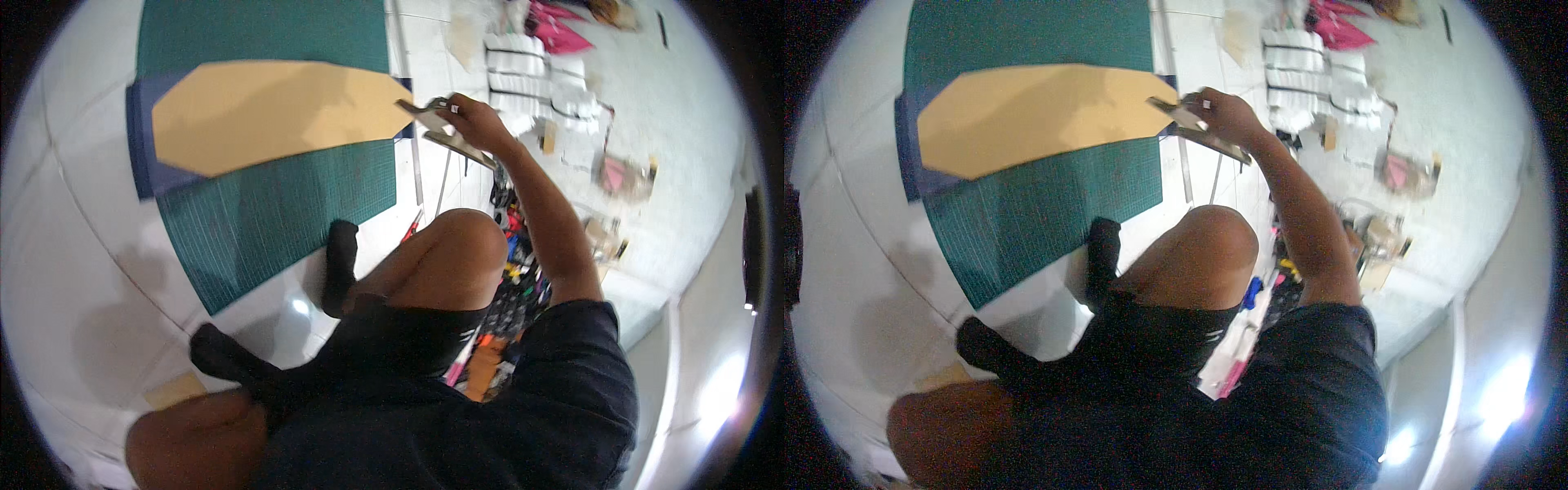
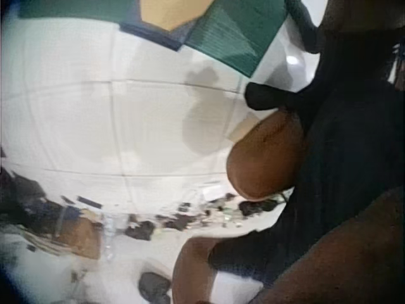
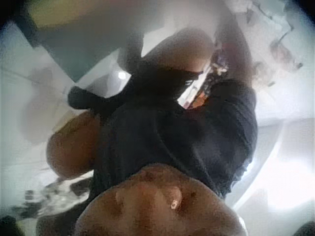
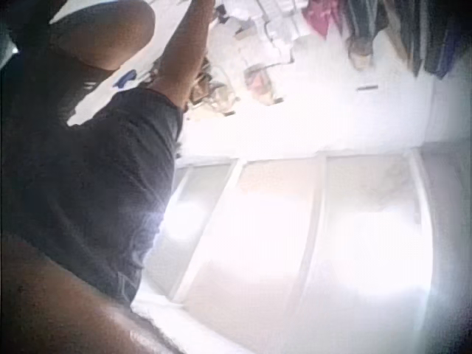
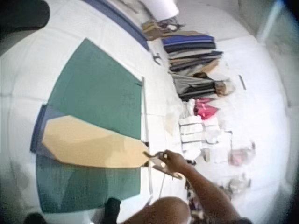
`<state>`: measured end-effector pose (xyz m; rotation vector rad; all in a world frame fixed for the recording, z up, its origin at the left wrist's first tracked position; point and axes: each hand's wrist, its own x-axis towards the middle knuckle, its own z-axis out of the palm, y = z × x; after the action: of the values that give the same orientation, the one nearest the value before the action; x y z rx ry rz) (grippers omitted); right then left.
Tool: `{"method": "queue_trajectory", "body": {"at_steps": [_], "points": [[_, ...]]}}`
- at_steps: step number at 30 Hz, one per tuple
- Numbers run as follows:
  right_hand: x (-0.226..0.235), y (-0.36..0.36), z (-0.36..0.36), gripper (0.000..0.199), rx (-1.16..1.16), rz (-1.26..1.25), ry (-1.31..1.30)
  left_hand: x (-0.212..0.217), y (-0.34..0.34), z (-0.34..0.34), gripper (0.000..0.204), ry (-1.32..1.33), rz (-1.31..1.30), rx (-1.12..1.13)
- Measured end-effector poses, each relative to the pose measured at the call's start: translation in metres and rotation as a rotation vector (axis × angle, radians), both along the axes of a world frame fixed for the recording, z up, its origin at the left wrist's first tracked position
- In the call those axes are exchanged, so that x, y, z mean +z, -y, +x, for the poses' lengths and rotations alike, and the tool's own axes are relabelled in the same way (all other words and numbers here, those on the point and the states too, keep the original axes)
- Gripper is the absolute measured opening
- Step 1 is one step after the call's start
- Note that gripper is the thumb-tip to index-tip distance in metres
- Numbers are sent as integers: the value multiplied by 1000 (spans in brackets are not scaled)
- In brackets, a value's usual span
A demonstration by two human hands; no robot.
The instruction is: The person aligns a blue fabric under a cardboard template and uses a utility knife and a metal ruler to cut the fabric into specific shapes.
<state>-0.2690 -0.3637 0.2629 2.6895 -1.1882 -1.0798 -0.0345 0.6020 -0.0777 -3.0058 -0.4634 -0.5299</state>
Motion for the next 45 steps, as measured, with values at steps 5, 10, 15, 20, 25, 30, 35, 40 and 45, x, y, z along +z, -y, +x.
{"method": "queue_trajectory", "body": {"at_steps": [5,10,15,20,25,30,35,40,45], "points": [[-9,38,-61,34,-19,-157,279,47,-19,-170,74,-188,-58,200],[-33,41,-33,36,152,-161,554,69,-5,-301,70,-328,-141,424],[-48,39,-33,35,110,-160,609,69,17,-356,67,-402,-224,502],[-53,40,-42,33,71,-64,717,78,19,-361,64,-414,-295,517],[-57,40,-107,35,60,-110,731,62,23,-351,61,-454,-374,486],[-80,3,-166,32,-148,9,764,67,22,-300,59,-437,-415,412],[-165,10,-271,38,-298,250,753,94,78,-157,58,-304,-491,112],[-202,-30,-302,44,-570,221,678,167,263,6,57,-138,-690,-392],[-247,-45,-316,47,-755,180,926,222,526,33,57,-221,-811,-952]]}}
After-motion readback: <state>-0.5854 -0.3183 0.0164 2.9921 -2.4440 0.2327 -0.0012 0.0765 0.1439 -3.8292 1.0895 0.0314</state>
